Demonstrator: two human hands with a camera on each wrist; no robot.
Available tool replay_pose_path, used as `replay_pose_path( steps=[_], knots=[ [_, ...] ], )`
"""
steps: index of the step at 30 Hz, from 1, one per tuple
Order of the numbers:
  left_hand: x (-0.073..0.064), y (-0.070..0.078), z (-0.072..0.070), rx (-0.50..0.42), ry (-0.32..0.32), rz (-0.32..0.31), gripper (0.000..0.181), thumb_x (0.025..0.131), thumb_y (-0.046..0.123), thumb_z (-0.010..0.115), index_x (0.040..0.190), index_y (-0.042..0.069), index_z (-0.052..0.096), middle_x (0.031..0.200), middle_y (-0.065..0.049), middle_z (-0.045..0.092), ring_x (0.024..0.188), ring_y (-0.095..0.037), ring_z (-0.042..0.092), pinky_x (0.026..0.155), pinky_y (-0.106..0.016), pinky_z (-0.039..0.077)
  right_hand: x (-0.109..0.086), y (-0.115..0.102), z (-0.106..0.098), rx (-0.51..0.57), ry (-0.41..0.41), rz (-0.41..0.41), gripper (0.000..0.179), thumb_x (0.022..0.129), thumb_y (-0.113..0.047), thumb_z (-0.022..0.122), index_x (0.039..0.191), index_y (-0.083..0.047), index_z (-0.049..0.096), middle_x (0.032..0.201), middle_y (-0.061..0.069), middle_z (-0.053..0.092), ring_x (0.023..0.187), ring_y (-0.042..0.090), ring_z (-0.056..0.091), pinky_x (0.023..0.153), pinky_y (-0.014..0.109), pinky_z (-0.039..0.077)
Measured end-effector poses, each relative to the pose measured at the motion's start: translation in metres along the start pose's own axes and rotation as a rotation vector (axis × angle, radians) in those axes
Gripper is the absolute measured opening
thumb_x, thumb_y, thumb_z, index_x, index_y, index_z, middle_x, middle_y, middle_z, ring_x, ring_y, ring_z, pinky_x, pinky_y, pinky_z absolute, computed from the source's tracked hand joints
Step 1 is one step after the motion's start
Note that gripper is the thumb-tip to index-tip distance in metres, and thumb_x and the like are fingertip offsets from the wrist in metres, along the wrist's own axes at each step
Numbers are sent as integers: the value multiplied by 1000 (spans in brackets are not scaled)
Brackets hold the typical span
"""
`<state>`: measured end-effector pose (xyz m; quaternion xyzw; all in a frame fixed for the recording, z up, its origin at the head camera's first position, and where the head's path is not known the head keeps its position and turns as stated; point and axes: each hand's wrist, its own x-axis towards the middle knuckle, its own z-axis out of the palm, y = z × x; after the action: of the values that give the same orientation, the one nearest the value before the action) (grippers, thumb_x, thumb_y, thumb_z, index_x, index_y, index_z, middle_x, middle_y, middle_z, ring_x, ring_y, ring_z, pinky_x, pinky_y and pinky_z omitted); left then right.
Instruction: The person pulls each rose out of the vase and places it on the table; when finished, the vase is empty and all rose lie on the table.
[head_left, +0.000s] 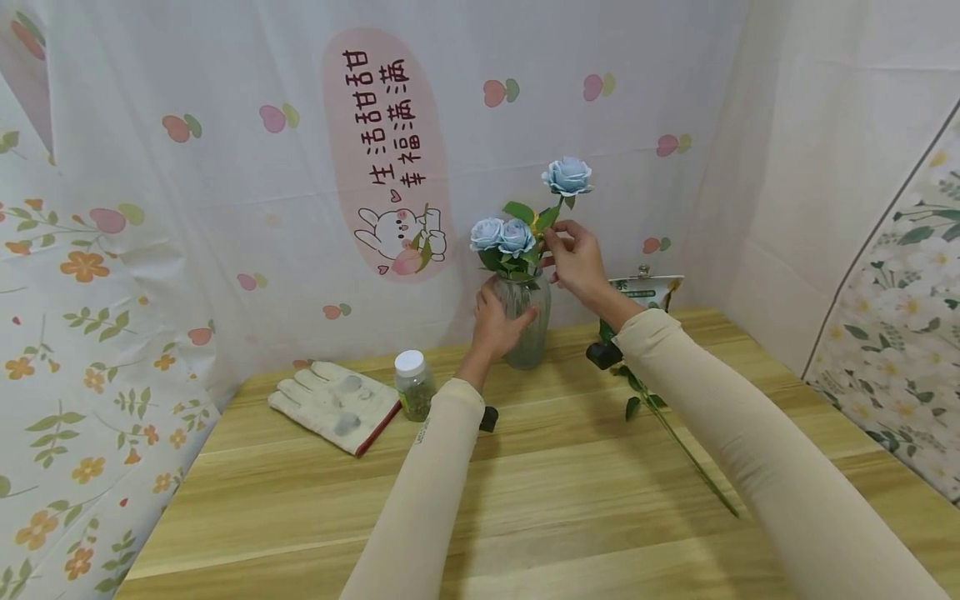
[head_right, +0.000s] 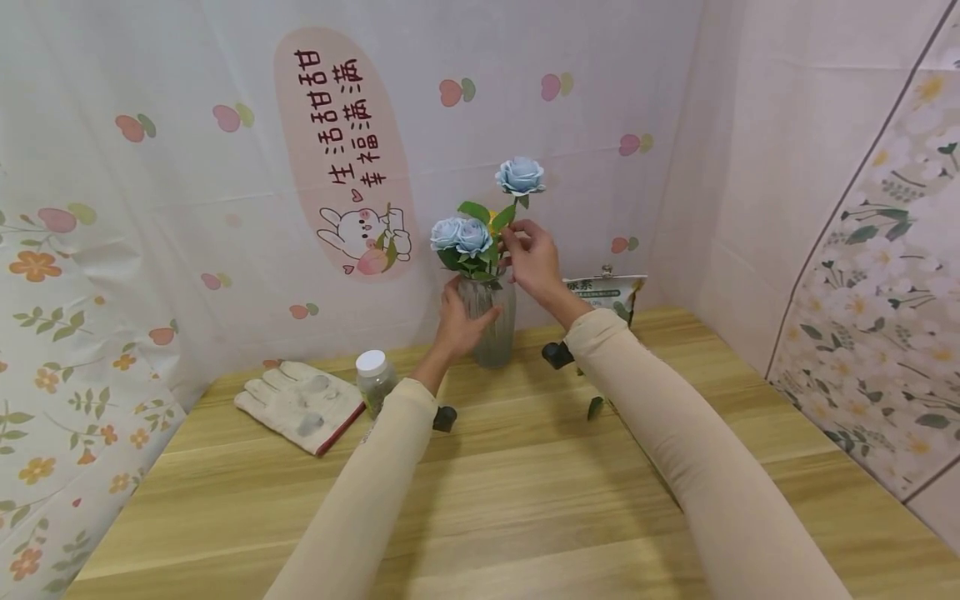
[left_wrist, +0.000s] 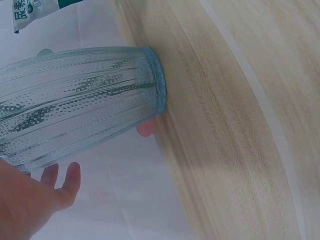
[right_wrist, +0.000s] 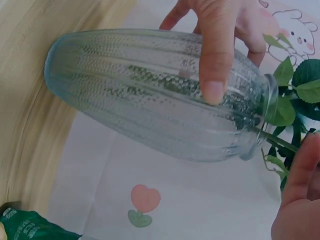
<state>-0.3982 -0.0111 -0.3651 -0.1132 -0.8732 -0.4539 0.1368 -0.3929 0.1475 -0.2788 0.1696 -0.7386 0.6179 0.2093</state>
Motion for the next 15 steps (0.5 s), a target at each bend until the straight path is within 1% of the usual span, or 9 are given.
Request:
replay_pose_path(
  steps=[3, 5, 10, 12, 15],
  knots=[
    [-1, 0, 0, -9, 0, 4, 94, 88, 47, 71, 154, 11, 15, 152, -21, 27, 140, -37, 28, 112, -49, 29, 1, -1, 2, 39, 29, -8, 30, 102, -30, 53, 114, -4, 60, 95, 15, 70, 73, 27, 70, 41, 23, 44],
    [-1, 1, 0, -12, -1, 10, 94, 88, 47, 71, 154, 10, 16, 152, -22, 27, 140, -38, 28, 112, -49, 29, 1, -3, 3, 52, 52, -11, 31, 101, -29, 55, 114, -2, 62, 94, 15, 72, 70, 27, 70, 40, 23, 43],
    [-2, 1, 0, -4, 0, 11, 94, 88, 49, 70, 154, 10, 15, 152, -22, 26, 140, -38, 28, 112, -49, 30, 1, -8, 2, 61, 100, 17, 27, 100, -24, 59, 117, -5, 66, 89, 3, 73, 57, 21, 67, 36, 24, 40],
    [-1, 0, 0, -7, 0, 4, 95, 88, 49, 70, 154, 10, 14, 153, -21, 25, 140, -38, 27, 112, -49, 29, 1, -10, 1, 64, 108, 30, 26, 99, -22, 61, 120, -7, 66, 88, 2, 73, 53, 15, 64, 35, 24, 40],
    [0, 0, 0, -16, 1, -6, 96, 88, 48, 72, 155, 11, 14, 154, -20, 24, 141, -37, 27, 112, -49, 29, 0, -13, 0, 54, 110, 31, 28, 97, -18, 64, 123, -9, 66, 89, 6, 73, 51, 11, 63, 36, 24, 42]
  ],
)
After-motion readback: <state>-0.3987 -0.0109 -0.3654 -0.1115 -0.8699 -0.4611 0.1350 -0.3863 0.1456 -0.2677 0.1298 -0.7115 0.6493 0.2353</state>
